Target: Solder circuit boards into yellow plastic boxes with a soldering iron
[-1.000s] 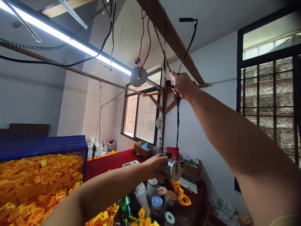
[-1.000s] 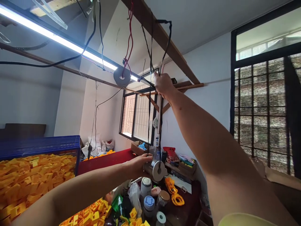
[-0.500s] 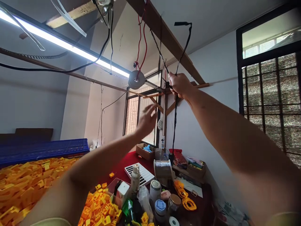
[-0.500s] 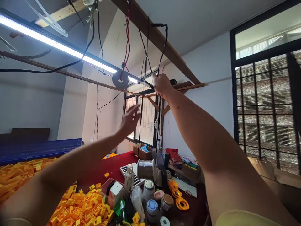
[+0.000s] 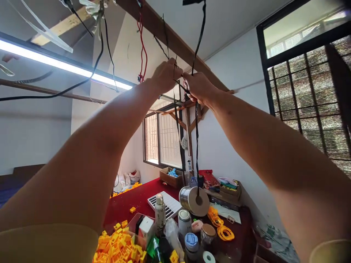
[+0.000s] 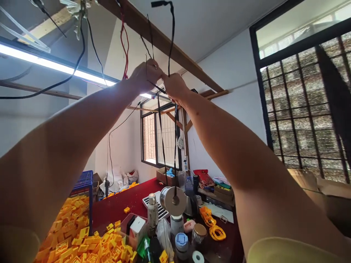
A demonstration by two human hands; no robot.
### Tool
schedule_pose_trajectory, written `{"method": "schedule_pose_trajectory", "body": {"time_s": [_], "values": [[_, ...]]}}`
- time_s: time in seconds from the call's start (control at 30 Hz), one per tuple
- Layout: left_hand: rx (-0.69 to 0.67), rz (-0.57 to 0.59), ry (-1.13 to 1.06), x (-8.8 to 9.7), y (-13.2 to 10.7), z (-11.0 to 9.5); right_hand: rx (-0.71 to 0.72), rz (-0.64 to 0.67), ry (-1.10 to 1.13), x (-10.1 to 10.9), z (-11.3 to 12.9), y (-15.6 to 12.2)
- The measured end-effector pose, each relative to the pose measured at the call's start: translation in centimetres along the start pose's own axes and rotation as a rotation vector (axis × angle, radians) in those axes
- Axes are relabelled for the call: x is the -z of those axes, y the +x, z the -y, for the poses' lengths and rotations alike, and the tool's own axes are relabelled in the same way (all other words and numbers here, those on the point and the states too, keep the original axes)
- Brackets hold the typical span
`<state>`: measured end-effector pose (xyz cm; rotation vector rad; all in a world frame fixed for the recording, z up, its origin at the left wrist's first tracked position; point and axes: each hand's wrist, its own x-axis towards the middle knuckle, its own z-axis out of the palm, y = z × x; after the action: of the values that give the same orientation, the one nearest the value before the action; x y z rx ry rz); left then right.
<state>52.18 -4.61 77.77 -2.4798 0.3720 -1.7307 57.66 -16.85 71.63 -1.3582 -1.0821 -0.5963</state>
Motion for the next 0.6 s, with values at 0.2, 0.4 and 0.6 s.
{"method": "schedule_pose_trajectory", "body": {"time_s": [0.2,0.4,0.6], "values": [[0.017,0.060,0.157,2.4,0.6,0.0,-0.027,-0.113,0.066,2.3,-1.2,1.5],[0.208,-0.153,-0.077,2.3,0.2,-0.7,-0.138,-0.005,-0.041,2.1,-2.9,2.1],[0.403,-0.306,-0.413,2.7,0.3,-0.5,-0.124,0.200,-0.065,-1.1,-5.2,0.8]]}}
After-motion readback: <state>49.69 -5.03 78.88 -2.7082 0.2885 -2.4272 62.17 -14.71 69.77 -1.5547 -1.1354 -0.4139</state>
